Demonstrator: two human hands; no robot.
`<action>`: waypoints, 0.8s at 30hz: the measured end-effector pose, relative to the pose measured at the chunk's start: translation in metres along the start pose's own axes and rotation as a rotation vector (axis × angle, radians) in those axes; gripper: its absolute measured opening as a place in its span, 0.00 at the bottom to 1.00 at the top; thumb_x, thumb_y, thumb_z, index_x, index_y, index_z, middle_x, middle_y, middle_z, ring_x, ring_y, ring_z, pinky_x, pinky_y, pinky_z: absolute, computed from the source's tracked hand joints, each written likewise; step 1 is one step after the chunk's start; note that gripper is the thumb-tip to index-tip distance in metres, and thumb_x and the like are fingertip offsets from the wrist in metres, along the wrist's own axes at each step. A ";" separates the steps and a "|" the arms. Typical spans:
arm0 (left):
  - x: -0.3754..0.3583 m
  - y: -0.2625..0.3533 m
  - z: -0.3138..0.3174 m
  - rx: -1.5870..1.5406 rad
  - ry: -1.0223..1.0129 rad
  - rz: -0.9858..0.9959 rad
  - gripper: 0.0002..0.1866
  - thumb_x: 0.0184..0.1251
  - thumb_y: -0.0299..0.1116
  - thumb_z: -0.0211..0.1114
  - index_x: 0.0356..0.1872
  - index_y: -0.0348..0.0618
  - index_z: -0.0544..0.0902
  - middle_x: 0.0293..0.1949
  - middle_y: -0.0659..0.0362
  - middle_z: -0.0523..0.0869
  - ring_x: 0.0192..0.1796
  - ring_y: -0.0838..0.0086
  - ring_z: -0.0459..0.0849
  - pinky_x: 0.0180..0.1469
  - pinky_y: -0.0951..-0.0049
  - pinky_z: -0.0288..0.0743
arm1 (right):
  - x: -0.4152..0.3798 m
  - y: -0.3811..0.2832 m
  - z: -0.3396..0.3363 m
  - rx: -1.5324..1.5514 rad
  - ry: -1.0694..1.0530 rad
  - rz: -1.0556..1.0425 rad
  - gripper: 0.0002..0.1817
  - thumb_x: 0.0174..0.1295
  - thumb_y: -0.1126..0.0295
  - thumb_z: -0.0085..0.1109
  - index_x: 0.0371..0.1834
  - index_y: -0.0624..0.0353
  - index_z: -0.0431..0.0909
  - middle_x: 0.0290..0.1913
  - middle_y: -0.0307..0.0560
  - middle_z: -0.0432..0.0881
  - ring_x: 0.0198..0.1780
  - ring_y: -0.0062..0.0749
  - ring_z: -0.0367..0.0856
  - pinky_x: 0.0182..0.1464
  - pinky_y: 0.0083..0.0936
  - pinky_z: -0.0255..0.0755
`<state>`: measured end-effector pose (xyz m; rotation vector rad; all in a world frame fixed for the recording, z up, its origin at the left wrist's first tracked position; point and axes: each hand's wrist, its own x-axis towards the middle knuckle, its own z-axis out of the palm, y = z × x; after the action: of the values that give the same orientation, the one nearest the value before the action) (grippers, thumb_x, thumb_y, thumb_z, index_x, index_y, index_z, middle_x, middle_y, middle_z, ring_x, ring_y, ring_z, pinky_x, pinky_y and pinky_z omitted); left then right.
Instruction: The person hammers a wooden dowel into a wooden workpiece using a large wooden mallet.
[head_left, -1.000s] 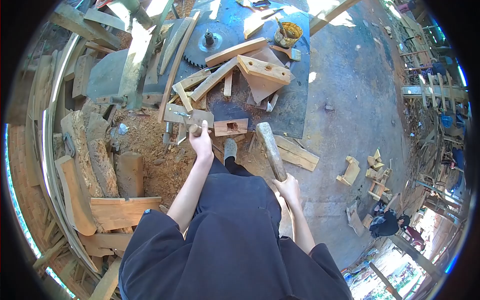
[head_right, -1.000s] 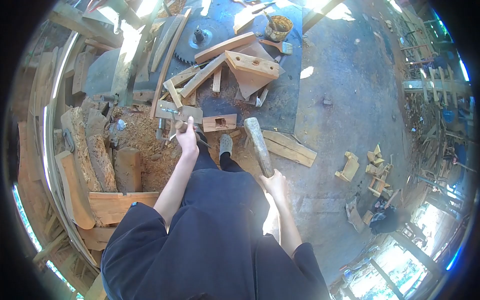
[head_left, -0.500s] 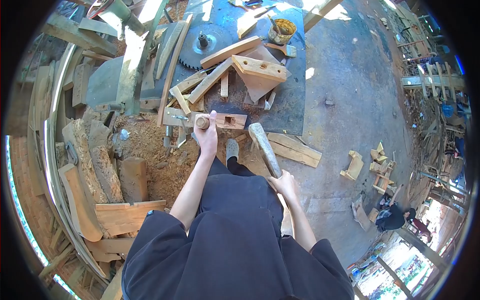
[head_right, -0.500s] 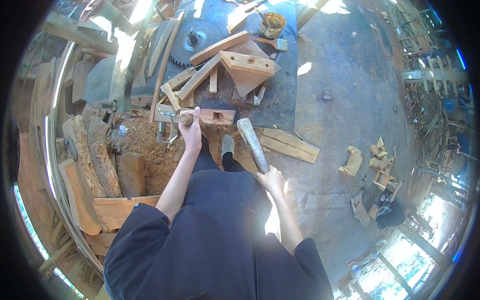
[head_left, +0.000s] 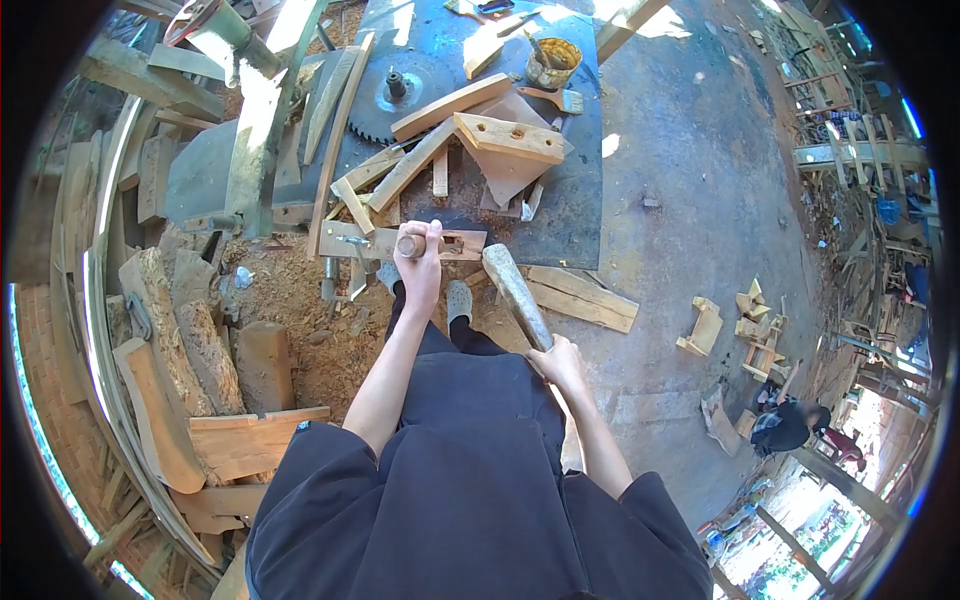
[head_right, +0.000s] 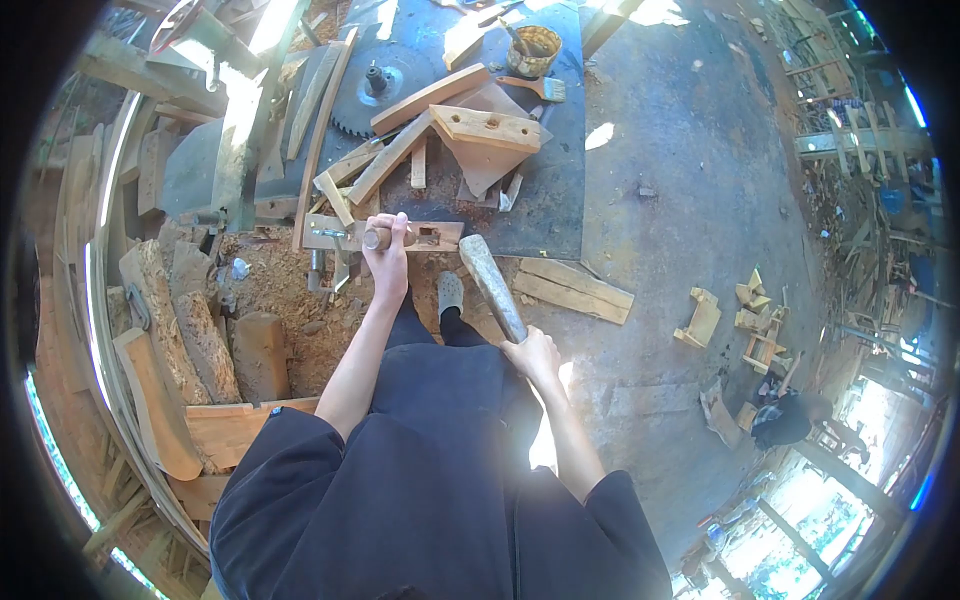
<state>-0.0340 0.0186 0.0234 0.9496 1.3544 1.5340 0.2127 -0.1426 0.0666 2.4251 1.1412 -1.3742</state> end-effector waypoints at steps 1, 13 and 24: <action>-0.002 0.000 0.001 -0.005 -0.001 -0.002 0.14 0.82 0.28 0.71 0.34 0.44 0.75 0.38 0.66 0.79 0.40 0.81 0.75 0.50 0.76 0.72 | 0.000 0.001 0.000 -0.002 0.004 0.003 0.28 0.56 0.49 0.72 0.50 0.62 0.88 0.33 0.57 0.93 0.37 0.47 0.96 0.52 0.42 0.87; 0.003 -0.007 0.000 -0.038 -0.029 0.010 0.13 0.81 0.25 0.71 0.35 0.44 0.75 0.38 0.65 0.79 0.42 0.81 0.75 0.52 0.76 0.72 | -0.003 -0.004 -0.003 -0.005 -0.002 -0.007 0.27 0.57 0.50 0.73 0.48 0.63 0.88 0.32 0.56 0.93 0.31 0.46 0.95 0.47 0.40 0.88; 0.017 -0.016 -0.019 -0.154 -0.146 -0.095 0.12 0.80 0.23 0.68 0.35 0.46 0.74 0.39 0.62 0.80 0.41 0.79 0.81 0.48 0.73 0.76 | 0.006 0.003 -0.006 -0.042 0.082 -0.080 0.30 0.57 0.51 0.71 0.55 0.62 0.88 0.45 0.70 0.93 0.51 0.66 0.93 0.57 0.51 0.86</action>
<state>-0.0559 0.0292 0.0056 0.8708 1.1451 1.4461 0.2207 -0.1391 0.0643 2.4522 1.2854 -1.2698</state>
